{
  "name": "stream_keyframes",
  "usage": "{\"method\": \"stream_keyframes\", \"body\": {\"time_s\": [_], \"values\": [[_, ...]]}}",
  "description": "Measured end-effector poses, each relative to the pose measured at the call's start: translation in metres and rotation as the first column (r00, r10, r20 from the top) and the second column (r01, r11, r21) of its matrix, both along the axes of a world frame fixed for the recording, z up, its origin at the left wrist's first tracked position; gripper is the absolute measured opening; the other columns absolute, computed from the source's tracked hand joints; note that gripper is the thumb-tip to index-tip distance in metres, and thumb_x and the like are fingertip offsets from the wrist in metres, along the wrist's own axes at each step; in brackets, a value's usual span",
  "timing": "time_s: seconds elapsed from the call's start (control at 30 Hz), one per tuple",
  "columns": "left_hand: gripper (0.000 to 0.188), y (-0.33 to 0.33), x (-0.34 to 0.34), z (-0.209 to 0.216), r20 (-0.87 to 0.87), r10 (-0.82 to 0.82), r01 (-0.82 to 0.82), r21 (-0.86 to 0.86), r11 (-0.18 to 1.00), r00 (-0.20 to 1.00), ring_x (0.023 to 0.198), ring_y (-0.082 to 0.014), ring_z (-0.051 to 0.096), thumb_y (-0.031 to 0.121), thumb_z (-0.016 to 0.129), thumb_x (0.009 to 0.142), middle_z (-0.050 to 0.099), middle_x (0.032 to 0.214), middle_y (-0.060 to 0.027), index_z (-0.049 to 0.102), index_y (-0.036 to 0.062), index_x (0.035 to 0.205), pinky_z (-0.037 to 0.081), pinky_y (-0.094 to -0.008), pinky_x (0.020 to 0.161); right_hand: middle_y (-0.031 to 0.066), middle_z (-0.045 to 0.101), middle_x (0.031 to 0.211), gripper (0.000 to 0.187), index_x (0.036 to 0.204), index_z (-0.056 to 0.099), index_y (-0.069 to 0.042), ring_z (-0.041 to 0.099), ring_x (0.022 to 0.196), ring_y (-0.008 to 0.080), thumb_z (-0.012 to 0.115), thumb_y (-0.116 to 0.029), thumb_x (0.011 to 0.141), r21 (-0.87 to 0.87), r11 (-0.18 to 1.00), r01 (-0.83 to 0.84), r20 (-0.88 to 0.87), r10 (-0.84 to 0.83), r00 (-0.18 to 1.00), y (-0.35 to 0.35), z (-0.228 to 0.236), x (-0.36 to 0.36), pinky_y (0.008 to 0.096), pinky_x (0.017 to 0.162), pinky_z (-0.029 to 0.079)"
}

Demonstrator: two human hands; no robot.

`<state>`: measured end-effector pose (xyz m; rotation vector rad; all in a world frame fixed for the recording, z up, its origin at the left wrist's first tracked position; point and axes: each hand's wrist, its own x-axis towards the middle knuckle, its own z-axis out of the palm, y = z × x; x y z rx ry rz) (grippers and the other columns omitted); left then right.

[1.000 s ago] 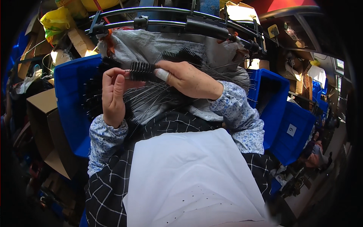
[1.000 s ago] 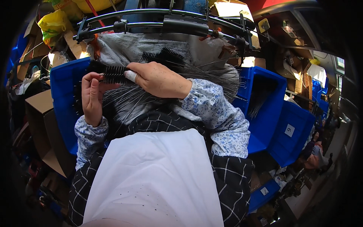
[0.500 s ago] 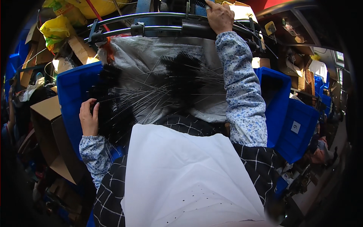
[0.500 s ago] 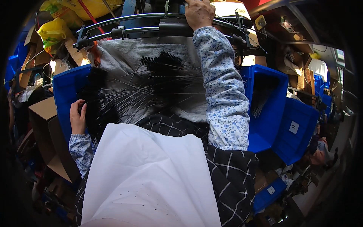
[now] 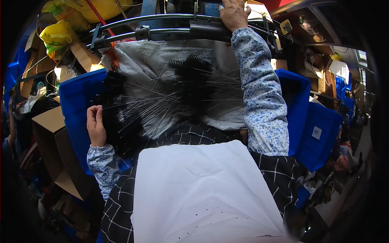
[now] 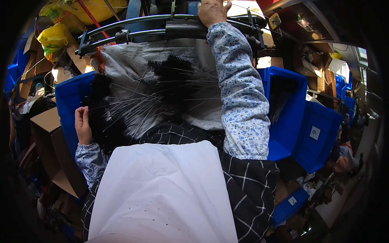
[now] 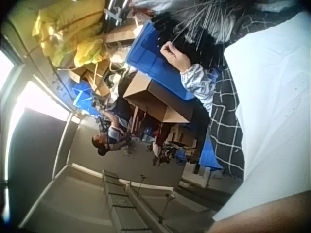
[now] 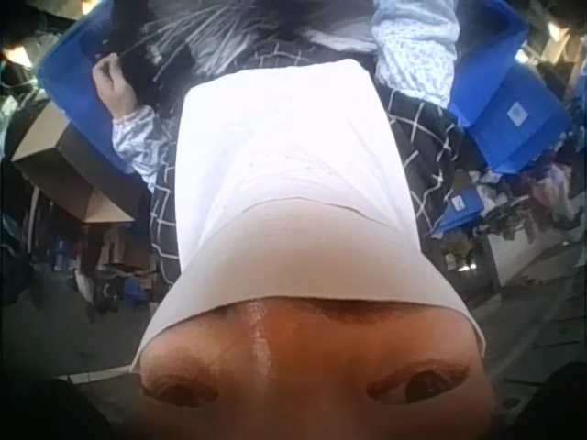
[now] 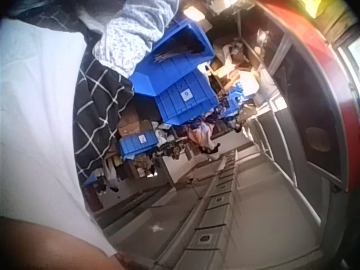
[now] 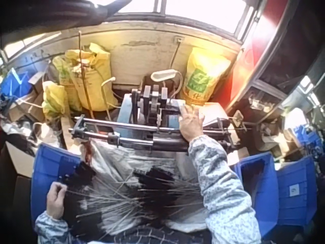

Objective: The person uses a handheld vacuum to clean dust and debris from the bristles of multiple long-handled brushes. They hold the brushes in a bundle and move the vacuum nozzle along the bristles, then place the cleaned brushes into a blue bin.

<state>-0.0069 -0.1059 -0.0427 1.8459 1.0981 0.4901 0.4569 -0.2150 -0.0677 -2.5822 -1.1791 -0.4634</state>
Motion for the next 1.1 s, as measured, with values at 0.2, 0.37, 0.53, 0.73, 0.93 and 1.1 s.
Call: {"method": "stream_keyframes", "body": {"time_s": [0.2,0.37,0.53,0.73,0.93,1.1], "values": [[0.014,0.018,-0.008,-0.014,0.314,0.295,-0.179,-0.351,0.919,0.902,0.080,-0.0074,0.048,0.018,0.043,0.089,0.051,0.085,-0.0014,0.046,0.0044,0.092,0.039,-0.0190,0.074,0.0160,0.052,0.106,0.043,0.112,0.049,-0.006,0.046,0.101,0.0317,0.056,-0.021,0.072,0.109,0.984,0.139,-0.183,-0.118,0.976,-0.015,0.005,-0.012,0.0438,0.087,0.035],[0.011,0.052,-0.040,-0.015,0.593,0.450,-0.319,-0.319,0.893,0.667,0.084,-0.0133,0.053,0.011,0.041,0.089,0.054,0.091,-0.0067,0.046,0.0023,0.094,0.044,-0.0251,0.077,0.0173,0.055,0.100,0.039,0.107,0.052,-0.003,0.051,0.096,0.0316,0.056,-0.017,0.071,0.222,0.973,0.063,-0.233,-0.010,0.973,0.001,-0.002,-0.018,0.0374,0.084,0.039],[0.020,0.091,-0.096,0.041,0.747,0.408,-0.547,-0.072,0.834,0.524,0.094,-0.0204,0.053,0.007,0.047,0.084,0.054,0.100,-0.0116,0.049,-0.0021,0.103,0.042,-0.0317,0.086,0.0156,0.055,0.099,0.037,0.105,0.053,-0.002,0.052,0.094,0.0305,0.056,-0.016,0.071,0.173,0.982,0.071,-0.194,-0.036,0.980,0.017,0.003,-0.035,0.0429,0.080,0.039],[0.029,0.093,-0.126,0.078,0.770,0.304,-0.501,0.024,0.865,0.561,0.101,-0.0254,0.051,0.012,0.041,0.087,0.051,0.111,-0.0185,0.046,-0.0071,0.108,0.040,-0.0350,0.091,0.0111,0.055,0.099,0.039,0.109,0.051,-0.005,0.053,0.090,0.0270,0.055,-0.019,0.072,0.111,0.988,0.104,-0.196,-0.081,0.977,0.034,0.008,-0.051,0.0463,0.076,0.039],[0.032,0.067,-0.069,0.064,0.828,0.344,-0.325,-0.210,0.922,0.442,0.106,-0.0259,0.047,0.008,0.037,0.084,0.049,0.114,-0.0176,0.044,-0.0058,0.112,0.035,-0.0376,0.094,0.0075,0.054,0.097,0.038,0.111,0.049,-0.007,0.053,0.089,0.0240,0.050,-0.021,0.076,0.005,0.993,0.120,-0.186,-0.116,0.976,0.055,0.015,-0.063,0.0451,0.076,0.038],[0.030,0.064,-0.056,0.047,0.848,0.283,-0.182,-0.223,0.958,0.448,0.106,-0.0247,0.048,0.004,0.039,0.083,0.049,0.113,-0.0167,0.044,-0.0058,0.111,0.037,-0.0366,0.093,0.0099,0.053,0.104,0.041,0.114,0.047,-0.005,0.052,0.095,0.0259,0.050,-0.021,0.077,0.056,0.995,0.080,-0.165,-0.070,0.984,0.040,0.013,-0.057,0.0487,0.080,0.035]]}}
